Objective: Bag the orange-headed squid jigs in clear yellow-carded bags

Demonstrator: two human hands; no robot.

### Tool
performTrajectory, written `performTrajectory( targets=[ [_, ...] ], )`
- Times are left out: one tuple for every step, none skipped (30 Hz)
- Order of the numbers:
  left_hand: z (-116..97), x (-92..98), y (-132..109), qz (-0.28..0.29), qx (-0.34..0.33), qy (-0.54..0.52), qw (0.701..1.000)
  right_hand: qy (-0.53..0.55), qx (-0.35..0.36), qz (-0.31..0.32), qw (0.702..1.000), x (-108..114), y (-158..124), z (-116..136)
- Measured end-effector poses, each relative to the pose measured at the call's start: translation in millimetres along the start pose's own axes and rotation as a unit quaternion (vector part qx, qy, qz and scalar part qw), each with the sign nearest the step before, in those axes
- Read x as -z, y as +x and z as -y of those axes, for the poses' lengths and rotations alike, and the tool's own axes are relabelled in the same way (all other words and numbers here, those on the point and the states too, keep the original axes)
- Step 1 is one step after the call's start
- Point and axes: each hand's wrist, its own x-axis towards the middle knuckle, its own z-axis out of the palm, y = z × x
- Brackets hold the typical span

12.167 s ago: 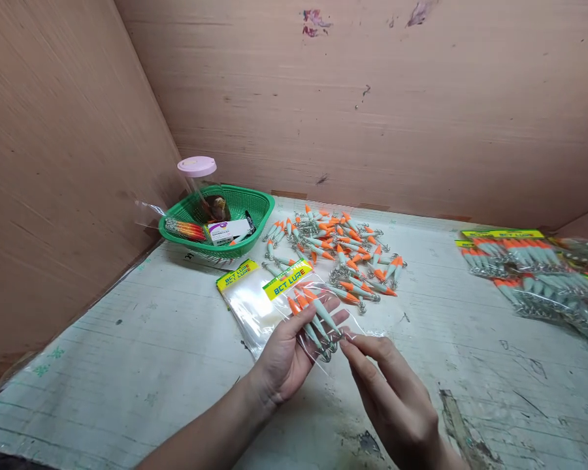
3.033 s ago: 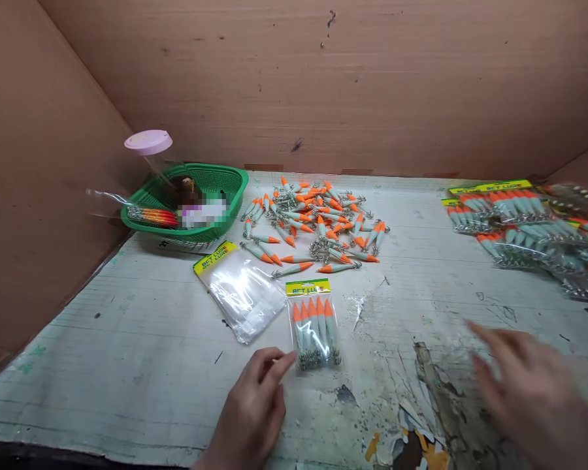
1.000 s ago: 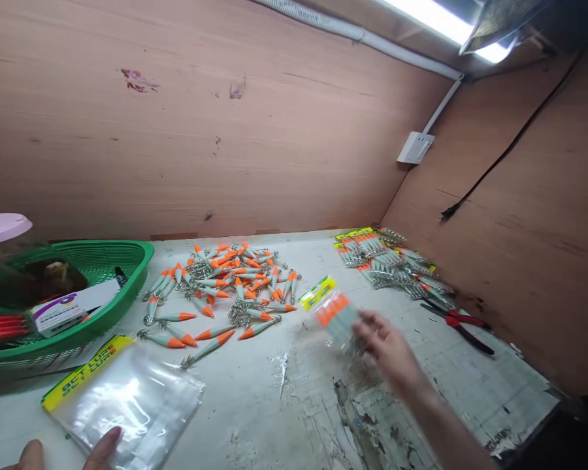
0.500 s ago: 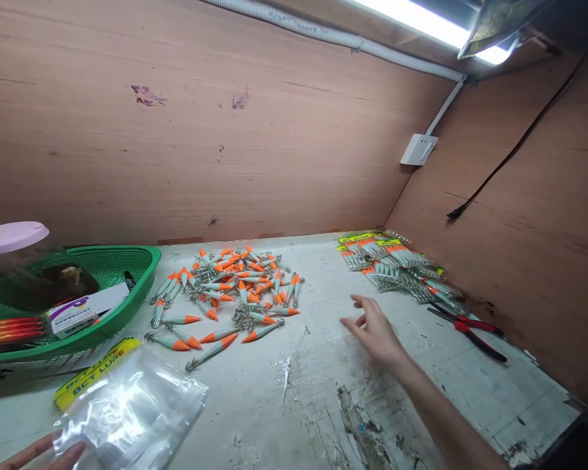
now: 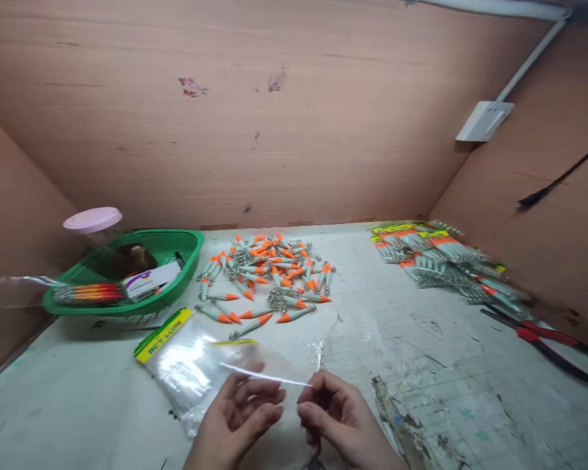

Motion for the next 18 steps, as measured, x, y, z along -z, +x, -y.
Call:
performTrajectory(
  targets=[
    [-3, 1.7, 3, 0.018, 0.017, -0.001, 1.000, -0.013, -0.009, 0.006, 1.000, -1, -1, 2],
    [-6, 4.3, 6, 0.035, 0.031, -0.001, 0.999, -0.029, -0.018, 0.012, 0.999, -3, -2, 5],
    [-10, 7.0, 10, 0.049, 0.039, 0.000, 0.998, -0.049, -0.028, 0.014, 0.998, -4, -3, 8],
    [-13, 9.4, 13, 0.061, 0.043, 0.000, 0.997, -0.070, -0.035, 0.013, 0.997, -5, -4, 12],
    [-17, 11.1, 15, 0.073, 0.046, -0.002, 0.996, -0.095, -0.037, 0.008, 0.995, -6, -4, 15],
    [-21, 12.3, 18, 0.084, 0.055, -0.007, 0.995, -0.122, -0.034, 0.002, 0.992, -6, -4, 18],
    [-24, 13.0, 20, 0.092, 0.066, -0.012, 0.994, -0.152, -0.027, 0.000, 0.988, -6, -2, 21],
    [-27, 13.6, 23, 0.091, 0.072, -0.019, 0.993, -0.185, -0.016, 0.006, 0.983, -4, 2, 24],
    [-29, 14.4, 25, 0.079, 0.068, -0.031, 0.994, -0.229, 0.000, 0.018, 0.973, -1, 7, 27],
    [-31, 15.5, 29, 0.060, 0.055, -0.047, 0.996, -0.298, 0.028, 0.029, 0.954, 2, 15, 30],
    [-32, 17.2, 32, 0.035, 0.034, -0.065, 0.997, -0.385, 0.064, 0.030, 0.920, 6, 24, 33],
    [-33, 19.3, 36, 0.009, 0.013, -0.085, 0.996, -0.474, 0.103, 0.020, 0.874, 11, 36, 36],
    [-33, 21.8, 40, -0.016, -0.006, -0.105, 0.994, -0.554, 0.141, -0.002, 0.821, 15, 48, 39],
    [-33, 24.5, 43, -0.034, -0.018, -0.121, 0.992, -0.614, 0.170, -0.030, 0.770, 19, 61, 41],
    [-33, 27.3, 46, -0.047, -0.023, -0.134, 0.990, -0.652, 0.191, -0.058, 0.732, 23, 74, 42],
    [-33, 30.0, 48, -0.056, -0.026, -0.143, 0.988, -0.672, 0.201, -0.077, 0.709, 26, 86, 43],
    [-33, 32.3, 50, -0.062, -0.029, -0.150, 0.986, -0.683, 0.206, -0.088, 0.695, 29, 97, 43],
    [-33, 34.3, 51, -0.066, -0.030, -0.155, 0.985, -0.696, 0.213, -0.094, 0.679, 31, 106, 43]
  ],
)
